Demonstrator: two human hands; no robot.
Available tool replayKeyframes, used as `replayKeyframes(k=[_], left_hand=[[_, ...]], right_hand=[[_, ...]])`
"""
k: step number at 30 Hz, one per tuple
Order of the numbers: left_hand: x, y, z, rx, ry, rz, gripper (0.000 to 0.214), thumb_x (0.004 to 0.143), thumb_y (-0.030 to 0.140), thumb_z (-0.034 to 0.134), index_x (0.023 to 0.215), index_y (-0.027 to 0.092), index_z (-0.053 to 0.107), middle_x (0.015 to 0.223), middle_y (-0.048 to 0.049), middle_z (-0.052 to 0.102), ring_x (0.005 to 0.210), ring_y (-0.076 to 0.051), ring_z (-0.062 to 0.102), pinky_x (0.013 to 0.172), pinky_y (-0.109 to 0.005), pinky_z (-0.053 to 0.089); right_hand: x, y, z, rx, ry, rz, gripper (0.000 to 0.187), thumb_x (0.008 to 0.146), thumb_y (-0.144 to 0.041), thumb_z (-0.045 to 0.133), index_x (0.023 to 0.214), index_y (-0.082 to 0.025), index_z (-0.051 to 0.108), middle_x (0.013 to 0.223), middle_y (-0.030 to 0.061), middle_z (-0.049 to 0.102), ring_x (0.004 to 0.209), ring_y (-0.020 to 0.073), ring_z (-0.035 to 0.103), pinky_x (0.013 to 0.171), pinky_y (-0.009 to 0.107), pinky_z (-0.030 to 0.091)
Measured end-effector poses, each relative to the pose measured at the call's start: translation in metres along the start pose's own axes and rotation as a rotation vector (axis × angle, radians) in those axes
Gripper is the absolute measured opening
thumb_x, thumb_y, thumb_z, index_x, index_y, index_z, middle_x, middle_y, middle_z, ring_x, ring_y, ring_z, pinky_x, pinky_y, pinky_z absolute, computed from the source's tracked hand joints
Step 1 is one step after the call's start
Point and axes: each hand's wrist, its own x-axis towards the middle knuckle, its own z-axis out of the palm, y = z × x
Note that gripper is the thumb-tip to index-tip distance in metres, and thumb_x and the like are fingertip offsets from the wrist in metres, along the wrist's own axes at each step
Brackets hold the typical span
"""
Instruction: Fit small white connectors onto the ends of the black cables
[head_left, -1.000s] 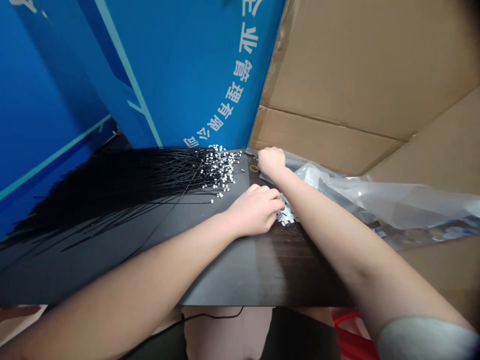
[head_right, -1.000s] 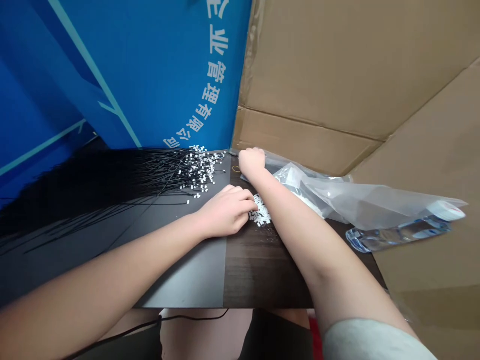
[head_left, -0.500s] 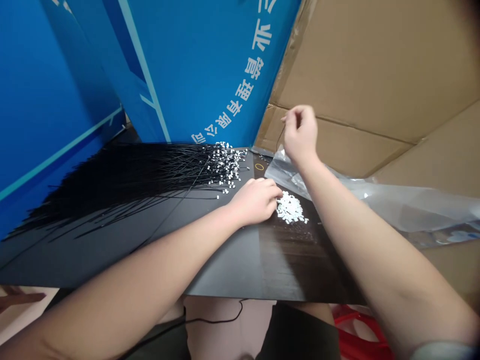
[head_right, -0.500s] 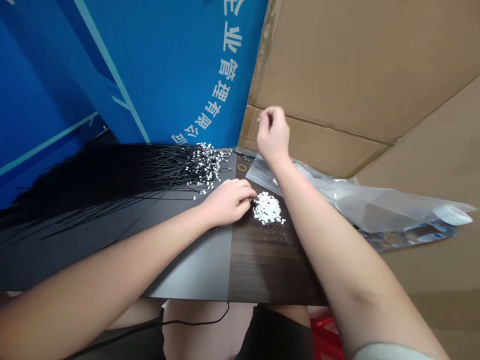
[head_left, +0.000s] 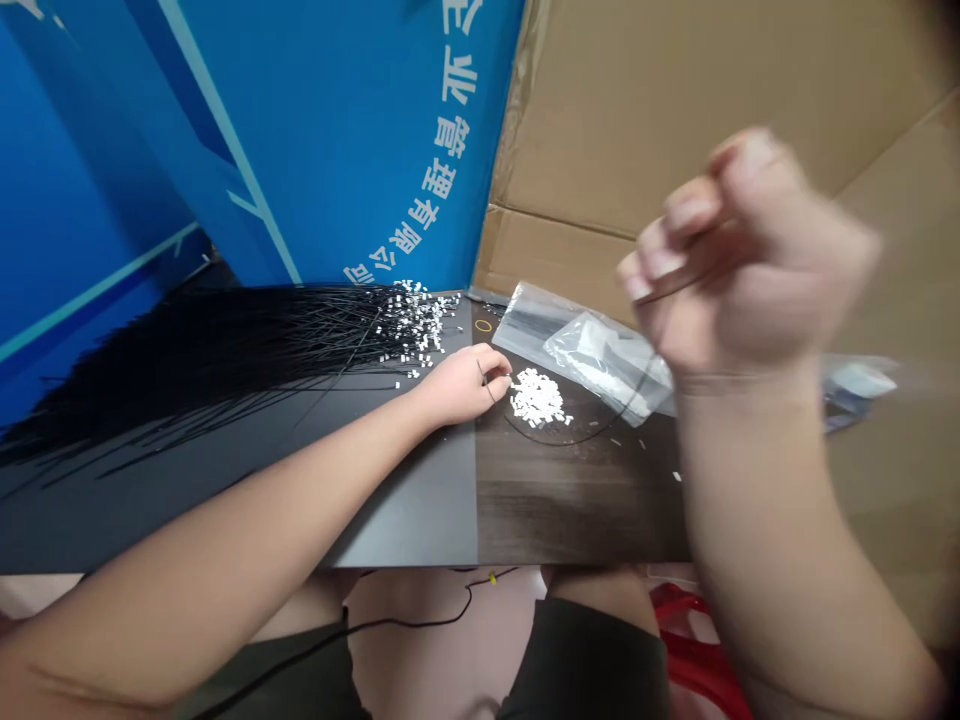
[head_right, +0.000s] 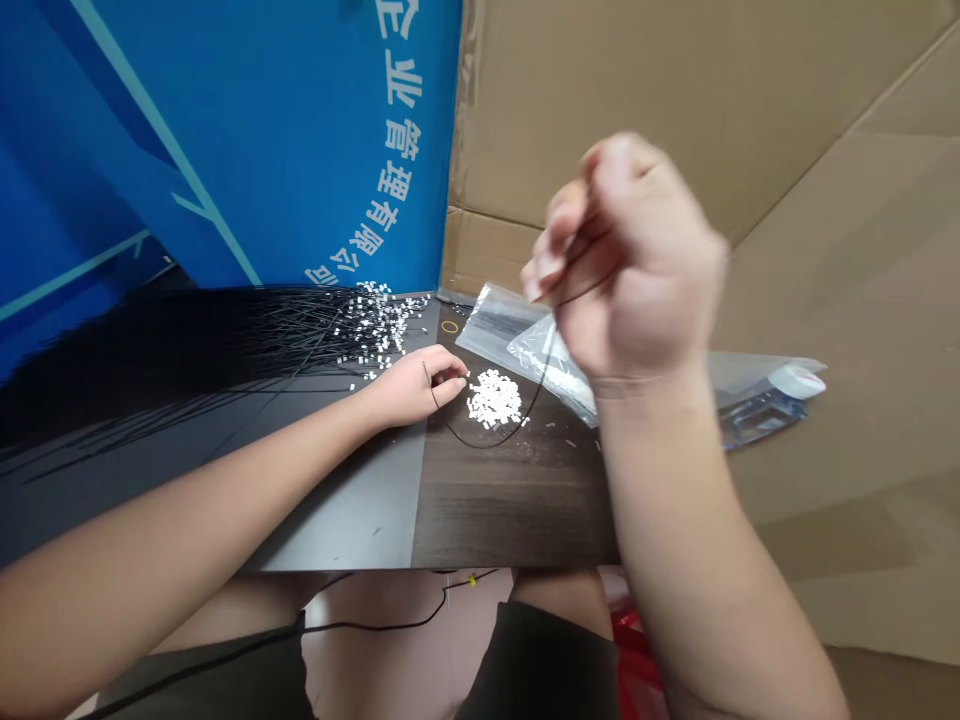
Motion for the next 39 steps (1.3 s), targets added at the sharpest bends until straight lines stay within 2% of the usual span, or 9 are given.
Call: replayKeyframes(k=[2, 5, 8, 13, 16, 23, 32, 35, 39], left_hand=[[0.000, 0.005, 0.004, 0.008, -0.055, 0.036, 0.020, 0.098, 0.033, 0.067, 0.109, 0.019, 0.075, 0.106, -0.0088, 0.073, 0.101, -0.024, 0.069, 0.099, -0.043, 0.055], [0.000, 0.012, 0.007, 0.059, -0.136, 0.046, 0.022, 0.096, 0.036, 0.070, 0.112, 0.021, 0.075, 0.114, -0.0092, 0.073, 0.110, -0.028, 0.067, 0.104, -0.048, 0.053], [0.000, 0.013, 0.008, 0.090, -0.174, 0.046, 0.021, 0.097, 0.036, 0.069, 0.111, 0.023, 0.076, 0.120, -0.0093, 0.072, 0.116, -0.029, 0.065, 0.108, -0.050, 0.050], [0.001, 0.008, 0.007, 0.065, -0.168, 0.077, 0.018, 0.098, 0.034, 0.068, 0.109, 0.021, 0.073, 0.110, -0.0088, 0.072, 0.108, -0.027, 0.066, 0.102, -0.046, 0.052], [0.001, 0.007, 0.006, 0.017, -0.128, 0.038, 0.017, 0.100, 0.032, 0.062, 0.109, 0.020, 0.071, 0.104, -0.0077, 0.072, 0.101, -0.024, 0.067, 0.096, -0.043, 0.054], [0.002, 0.006, 0.004, 0.055, -0.131, 0.081, 0.012, 0.099, 0.028, 0.064, 0.100, 0.021, 0.073, 0.106, -0.0073, 0.071, 0.109, -0.024, 0.065, 0.105, -0.043, 0.052], [0.002, 0.008, 0.010, 0.097, -0.129, 0.099, 0.018, 0.102, 0.030, 0.055, 0.094, 0.020, 0.068, 0.105, -0.0092, 0.069, 0.107, -0.026, 0.061, 0.102, -0.044, 0.050], [0.003, 0.009, 0.007, 0.030, -0.076, -0.011, 0.017, 0.102, 0.032, 0.055, 0.093, 0.020, 0.064, 0.099, -0.0073, 0.067, 0.098, -0.024, 0.061, 0.096, -0.042, 0.051], [0.003, 0.003, -0.006, -0.247, 0.118, -0.219, 0.018, 0.099, 0.037, 0.062, 0.097, 0.019, 0.063, 0.091, -0.0036, 0.065, 0.082, -0.018, 0.057, 0.082, -0.036, 0.049]], right_hand=[[-0.006, 0.034, 0.005, 0.152, -0.037, 0.084, 0.015, 0.100, -0.031, 0.064, 0.086, -0.027, 0.058, 0.070, -0.0038, 0.054, 0.050, 0.0120, 0.048, 0.047, 0.030, 0.045], [-0.010, 0.079, -0.005, 0.118, 0.002, 0.158, 0.026, 0.097, -0.045, 0.074, 0.089, -0.028, 0.055, 0.071, -0.0052, 0.057, 0.053, 0.0123, 0.053, 0.052, 0.030, 0.052], [-0.014, 0.102, -0.020, 0.079, 0.015, 0.231, 0.029, 0.099, -0.051, 0.071, 0.091, -0.028, 0.054, 0.074, -0.0042, 0.060, 0.058, 0.0136, 0.059, 0.056, 0.030, 0.055], [-0.017, 0.107, -0.018, 0.149, 0.017, 0.302, 0.032, 0.097, -0.052, 0.074, 0.091, -0.028, 0.054, 0.072, -0.0048, 0.061, 0.059, 0.0132, 0.060, 0.057, 0.029, 0.056], [-0.019, 0.107, -0.015, 0.214, 0.019, 0.317, 0.031, 0.097, -0.050, 0.075, 0.092, -0.027, 0.054, 0.074, -0.0049, 0.061, 0.059, 0.0120, 0.059, 0.057, 0.027, 0.056], [-0.023, 0.106, -0.012, 0.254, -0.006, 0.321, 0.031, 0.097, -0.050, 0.076, 0.093, -0.027, 0.056, 0.073, -0.0054, 0.060, 0.059, 0.0119, 0.061, 0.057, 0.028, 0.056], [-0.028, 0.108, -0.006, 0.278, -0.044, 0.348, 0.029, 0.097, -0.048, 0.077, 0.093, -0.027, 0.056, 0.072, -0.0062, 0.058, 0.058, 0.0111, 0.058, 0.056, 0.027, 0.055], [-0.029, 0.109, -0.006, 0.286, -0.049, 0.367, 0.030, 0.096, -0.046, 0.079, 0.093, -0.027, 0.056, 0.073, -0.0061, 0.060, 0.057, 0.0102, 0.057, 0.056, 0.026, 0.055], [-0.032, 0.117, 0.000, 0.258, -0.052, 0.447, 0.034, 0.093, -0.046, 0.083, 0.091, -0.026, 0.056, 0.071, -0.0058, 0.062, 0.054, 0.0100, 0.057, 0.051, 0.025, 0.054]])
